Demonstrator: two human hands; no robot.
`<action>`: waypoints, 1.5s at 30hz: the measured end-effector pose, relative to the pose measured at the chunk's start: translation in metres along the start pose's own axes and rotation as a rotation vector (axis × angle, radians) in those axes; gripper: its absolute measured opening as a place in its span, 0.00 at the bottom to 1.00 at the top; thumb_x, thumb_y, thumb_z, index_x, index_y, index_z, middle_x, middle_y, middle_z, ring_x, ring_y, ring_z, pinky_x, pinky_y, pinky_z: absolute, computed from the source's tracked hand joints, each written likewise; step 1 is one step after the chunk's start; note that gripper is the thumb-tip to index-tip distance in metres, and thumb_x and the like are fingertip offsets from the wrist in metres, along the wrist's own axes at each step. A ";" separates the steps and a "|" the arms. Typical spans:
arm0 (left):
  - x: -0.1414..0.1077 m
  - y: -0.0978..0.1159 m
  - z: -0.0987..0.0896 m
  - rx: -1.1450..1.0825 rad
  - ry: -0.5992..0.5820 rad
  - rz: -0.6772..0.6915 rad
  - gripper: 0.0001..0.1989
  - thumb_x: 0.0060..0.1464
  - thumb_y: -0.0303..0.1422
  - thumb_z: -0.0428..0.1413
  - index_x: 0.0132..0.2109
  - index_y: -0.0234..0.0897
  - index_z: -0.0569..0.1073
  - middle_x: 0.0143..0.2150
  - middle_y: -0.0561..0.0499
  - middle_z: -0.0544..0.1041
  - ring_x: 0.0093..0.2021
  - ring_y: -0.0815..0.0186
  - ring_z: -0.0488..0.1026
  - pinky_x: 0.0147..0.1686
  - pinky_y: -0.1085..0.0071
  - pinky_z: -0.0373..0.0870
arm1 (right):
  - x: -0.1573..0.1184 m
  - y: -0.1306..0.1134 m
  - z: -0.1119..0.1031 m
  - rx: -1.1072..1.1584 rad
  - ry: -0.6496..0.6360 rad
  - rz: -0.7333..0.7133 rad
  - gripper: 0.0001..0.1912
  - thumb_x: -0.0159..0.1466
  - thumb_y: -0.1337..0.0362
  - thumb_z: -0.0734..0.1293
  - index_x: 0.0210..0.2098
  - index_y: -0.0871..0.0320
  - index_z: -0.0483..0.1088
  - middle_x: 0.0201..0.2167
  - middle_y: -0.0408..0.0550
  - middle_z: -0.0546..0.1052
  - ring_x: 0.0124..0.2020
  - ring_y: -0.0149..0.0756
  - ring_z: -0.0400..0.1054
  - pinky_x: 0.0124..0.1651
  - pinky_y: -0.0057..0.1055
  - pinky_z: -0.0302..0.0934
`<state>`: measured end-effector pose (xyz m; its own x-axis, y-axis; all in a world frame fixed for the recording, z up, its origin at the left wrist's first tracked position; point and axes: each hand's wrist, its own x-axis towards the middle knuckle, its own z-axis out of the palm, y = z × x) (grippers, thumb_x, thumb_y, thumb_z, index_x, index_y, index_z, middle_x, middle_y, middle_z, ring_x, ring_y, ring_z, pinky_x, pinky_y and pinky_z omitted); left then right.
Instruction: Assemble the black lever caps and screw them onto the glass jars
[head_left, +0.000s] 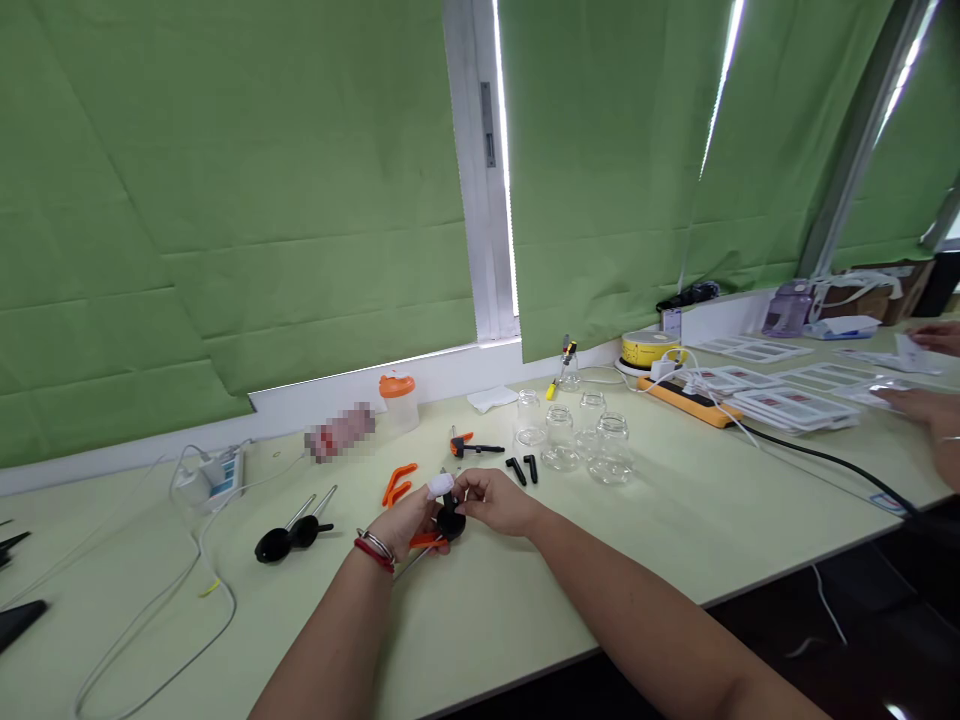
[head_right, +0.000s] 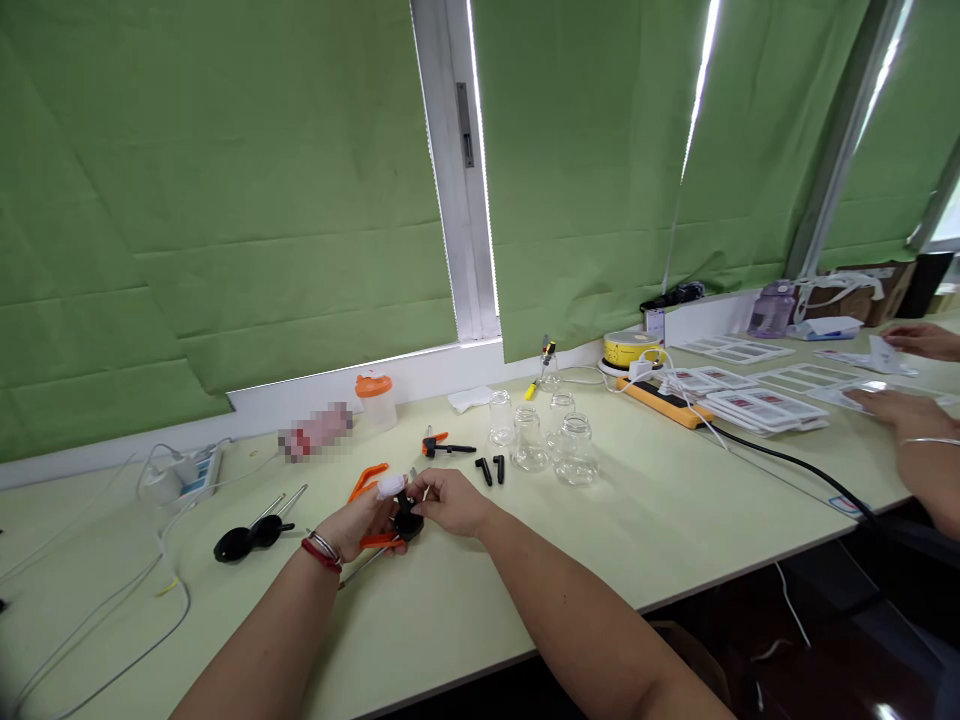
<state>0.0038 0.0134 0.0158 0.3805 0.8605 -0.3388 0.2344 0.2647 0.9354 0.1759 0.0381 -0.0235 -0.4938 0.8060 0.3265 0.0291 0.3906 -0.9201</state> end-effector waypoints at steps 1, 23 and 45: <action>-0.001 0.001 0.001 0.005 0.009 0.012 0.25 0.49 0.55 0.47 0.41 0.39 0.68 0.28 0.50 0.73 0.20 0.65 0.70 0.20 0.71 0.60 | 0.000 0.001 0.000 -0.002 0.003 -0.003 0.07 0.51 0.69 0.68 0.31 0.58 0.68 0.22 0.38 0.65 0.23 0.27 0.57 0.28 0.25 0.54; -0.008 0.005 0.019 0.519 0.352 0.517 0.33 0.38 0.34 0.64 0.52 0.40 0.61 0.47 0.46 0.72 0.45 0.58 0.69 0.46 0.64 0.64 | 0.000 -0.001 -0.007 0.083 0.144 -0.108 0.08 0.52 0.70 0.66 0.33 0.59 0.69 0.26 0.41 0.70 0.24 0.26 0.59 0.30 0.26 0.56; -0.005 0.001 0.018 0.638 0.452 0.508 0.31 0.40 0.38 0.63 0.52 0.42 0.61 0.44 0.47 0.74 0.42 0.58 0.72 0.41 0.63 0.68 | -0.001 -0.007 -0.007 -0.026 0.188 -0.192 0.05 0.53 0.72 0.67 0.29 0.58 0.73 0.28 0.43 0.71 0.29 0.30 0.64 0.34 0.29 0.58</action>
<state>0.0183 0.0014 0.0166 0.2192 0.9307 0.2927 0.6332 -0.3639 0.6830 0.1827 0.0375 -0.0159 -0.3219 0.7836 0.5313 -0.0263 0.5536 -0.8324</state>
